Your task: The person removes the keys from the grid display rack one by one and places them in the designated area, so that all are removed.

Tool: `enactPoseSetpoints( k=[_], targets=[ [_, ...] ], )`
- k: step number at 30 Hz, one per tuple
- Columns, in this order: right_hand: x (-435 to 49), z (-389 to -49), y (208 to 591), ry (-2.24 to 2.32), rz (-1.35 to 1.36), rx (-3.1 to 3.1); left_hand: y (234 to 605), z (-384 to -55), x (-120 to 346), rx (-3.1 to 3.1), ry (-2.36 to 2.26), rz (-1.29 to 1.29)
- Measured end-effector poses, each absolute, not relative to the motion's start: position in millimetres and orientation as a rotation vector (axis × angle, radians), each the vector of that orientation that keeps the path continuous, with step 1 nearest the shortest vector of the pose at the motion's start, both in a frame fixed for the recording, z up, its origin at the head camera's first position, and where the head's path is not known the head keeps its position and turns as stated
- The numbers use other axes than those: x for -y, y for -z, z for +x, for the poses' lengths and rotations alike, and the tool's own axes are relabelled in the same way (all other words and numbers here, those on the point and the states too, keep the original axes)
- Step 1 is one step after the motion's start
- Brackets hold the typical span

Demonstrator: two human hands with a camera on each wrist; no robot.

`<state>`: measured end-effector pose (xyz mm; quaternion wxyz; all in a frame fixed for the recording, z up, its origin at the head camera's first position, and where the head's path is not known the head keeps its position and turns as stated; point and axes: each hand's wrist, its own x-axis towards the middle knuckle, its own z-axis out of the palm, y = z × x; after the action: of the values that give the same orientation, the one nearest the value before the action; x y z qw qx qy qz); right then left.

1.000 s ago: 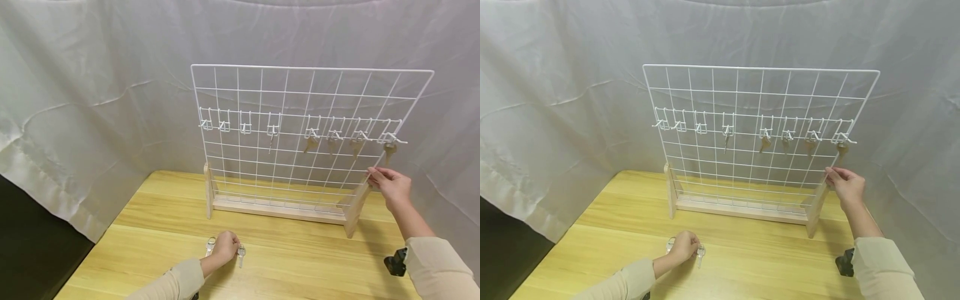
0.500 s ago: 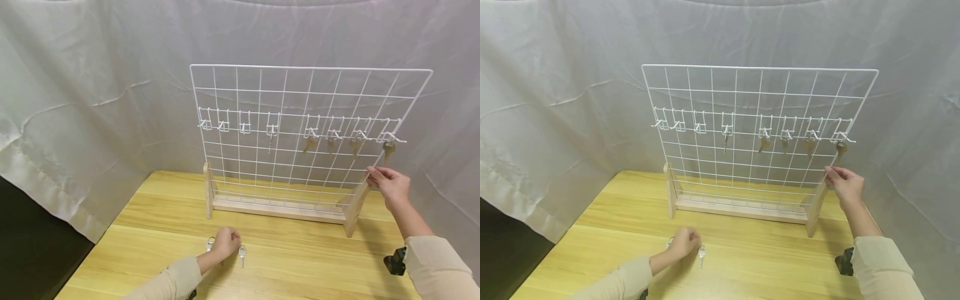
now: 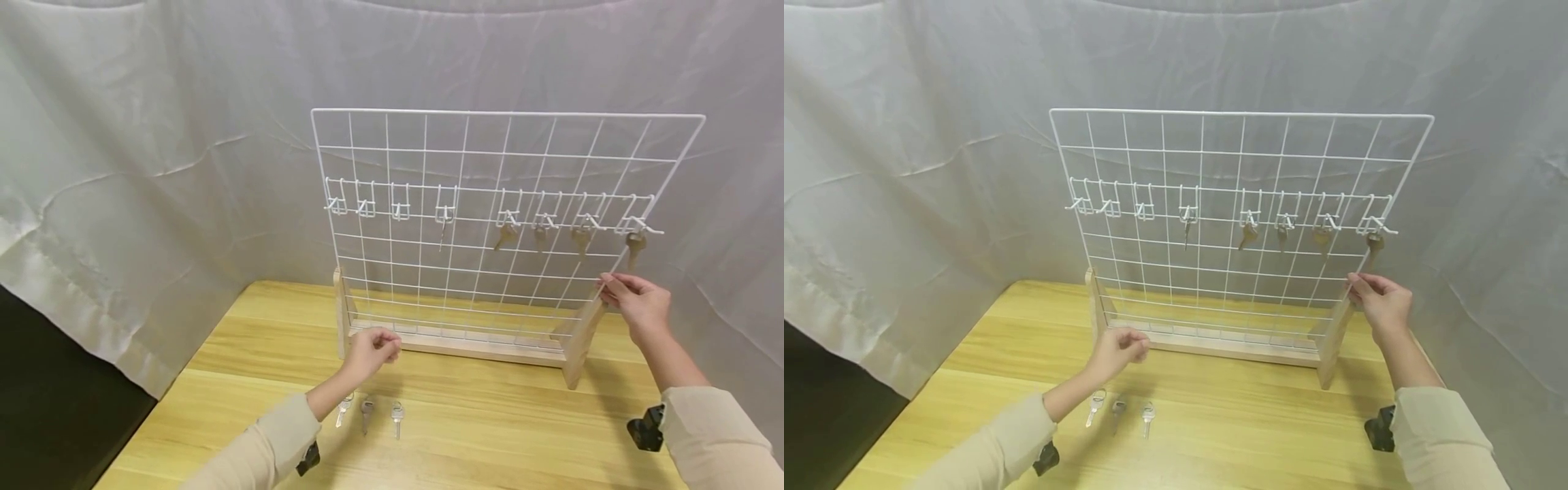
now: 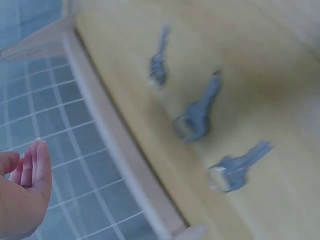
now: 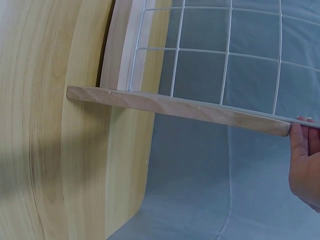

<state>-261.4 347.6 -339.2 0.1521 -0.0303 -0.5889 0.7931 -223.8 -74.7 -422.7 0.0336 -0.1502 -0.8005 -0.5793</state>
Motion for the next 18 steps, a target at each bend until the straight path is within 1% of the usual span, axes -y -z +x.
enactPoseSetpoints(
  k=[7,18],
  targets=[
    [-347.1,-262.4,339.0,-2.276,-0.08,1.71,387.2,-236.2,69.9,2.286,1.891,-0.359],
    [-348.5,-261.3,338.0,-2.252,-0.088,1.743,321.2,-256.4,50.0,2.11,1.888,-0.414]
  ],
)
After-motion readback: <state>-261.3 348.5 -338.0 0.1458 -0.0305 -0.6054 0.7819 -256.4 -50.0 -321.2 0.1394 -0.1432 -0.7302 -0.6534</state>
